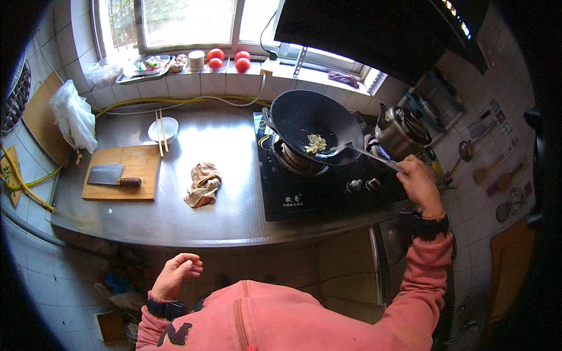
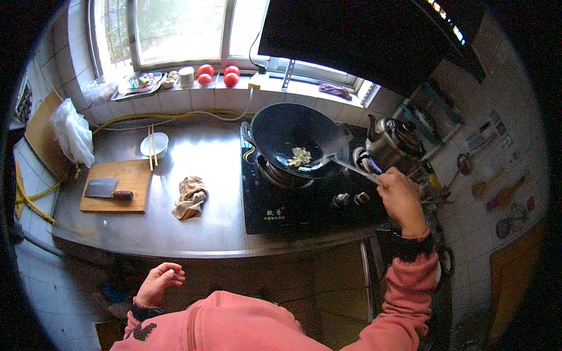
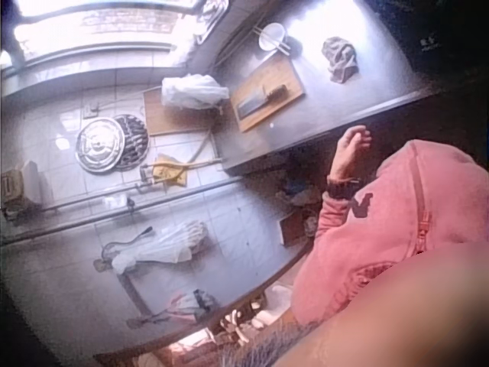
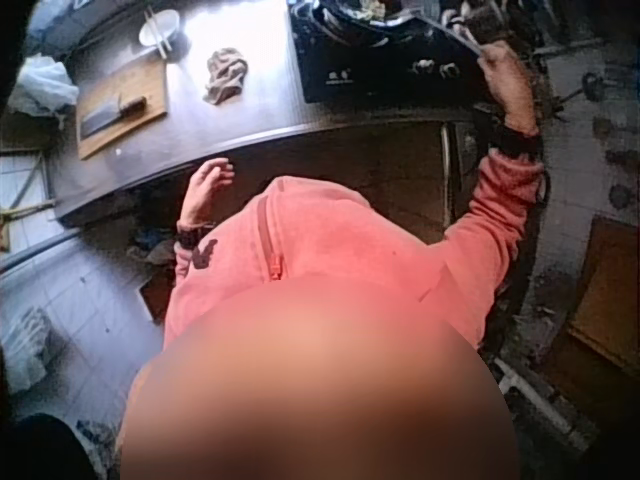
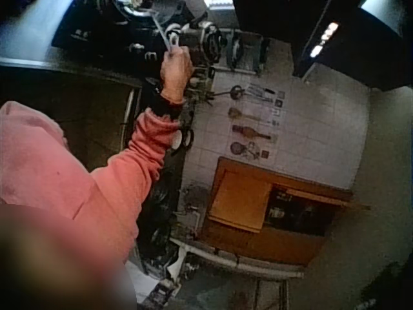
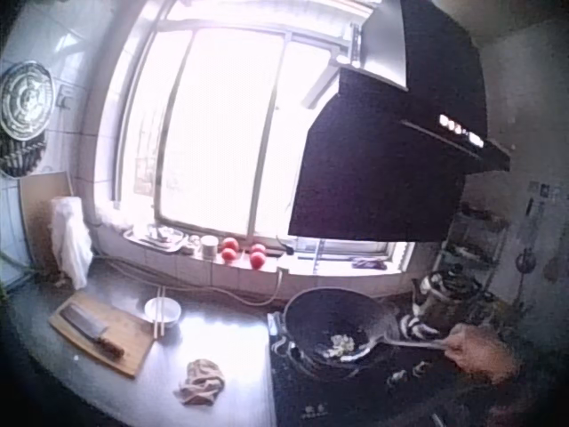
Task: The person stir-fries chopped garlic in a wok, then adds shredded vegetables from a bowl and continues to stir-fry. The task includes chopping garlic, transferring it to the wok, stirring, adding shredded vegetables, and mixing them in the wok.
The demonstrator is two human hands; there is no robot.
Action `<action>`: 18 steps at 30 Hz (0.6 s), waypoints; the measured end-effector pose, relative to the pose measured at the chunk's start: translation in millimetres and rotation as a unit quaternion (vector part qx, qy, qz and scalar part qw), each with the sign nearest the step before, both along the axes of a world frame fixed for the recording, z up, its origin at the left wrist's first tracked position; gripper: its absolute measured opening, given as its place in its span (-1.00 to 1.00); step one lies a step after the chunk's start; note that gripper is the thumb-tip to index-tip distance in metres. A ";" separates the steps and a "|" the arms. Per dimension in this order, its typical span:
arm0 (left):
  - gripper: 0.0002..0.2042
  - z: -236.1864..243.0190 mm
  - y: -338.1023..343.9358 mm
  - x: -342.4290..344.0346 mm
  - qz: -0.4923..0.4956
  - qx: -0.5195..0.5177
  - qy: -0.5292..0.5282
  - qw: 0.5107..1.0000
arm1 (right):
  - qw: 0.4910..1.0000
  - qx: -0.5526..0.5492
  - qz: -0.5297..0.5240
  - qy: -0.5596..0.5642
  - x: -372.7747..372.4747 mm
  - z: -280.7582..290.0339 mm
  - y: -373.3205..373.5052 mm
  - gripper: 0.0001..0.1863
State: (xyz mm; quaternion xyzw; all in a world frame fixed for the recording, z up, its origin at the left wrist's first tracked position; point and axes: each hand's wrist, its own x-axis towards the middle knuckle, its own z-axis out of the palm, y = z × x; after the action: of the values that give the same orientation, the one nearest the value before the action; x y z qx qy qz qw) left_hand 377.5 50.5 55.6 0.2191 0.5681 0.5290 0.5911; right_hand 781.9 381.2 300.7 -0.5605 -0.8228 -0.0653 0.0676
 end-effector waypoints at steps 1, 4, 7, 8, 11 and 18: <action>-0.78 0.6 1.6 0.6 -0.006 0.000 0.001 1.000 | 0.999 0.002 0.039 -0.005 -0.7 -0.8 1.1 -0.80; -0.78 2.2 4.7 0.9 -0.019 -0.001 0.005 1.000 | 0.999 0.013 0.035 -0.035 -16.2 -25.4 17.6 -0.81; -0.77 3.2 4.1 -0.2 -0.022 -0.002 0.011 1.000 | 0.996 0.072 0.043 0.025 -34.3 -55.8 38.5 -0.83; -0.77 3.0 3.5 -0.4 -0.021 -0.002 0.010 1.000 | 0.994 0.079 0.050 0.055 -40.8 -62.6 45.7 -0.85; -0.76 1.3 0.5 -0.6 -0.019 0.007 0.005 1.000 | 0.988 0.100 0.067 0.099 -56.7 -75.0 58.7 -0.87; -0.77 -1.2 -6.4 -2.1 0.014 -0.008 -0.005 1.000 | 0.996 0.031 0.072 0.050 -50.3 -67.0 34.0 -0.82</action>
State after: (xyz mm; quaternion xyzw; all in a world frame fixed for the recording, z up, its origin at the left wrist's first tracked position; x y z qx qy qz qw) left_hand 375.4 44.1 54.4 0.2038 0.5724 0.5337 0.5883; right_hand 731.5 415.3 233.6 -0.5004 -0.8540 -0.0581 0.1305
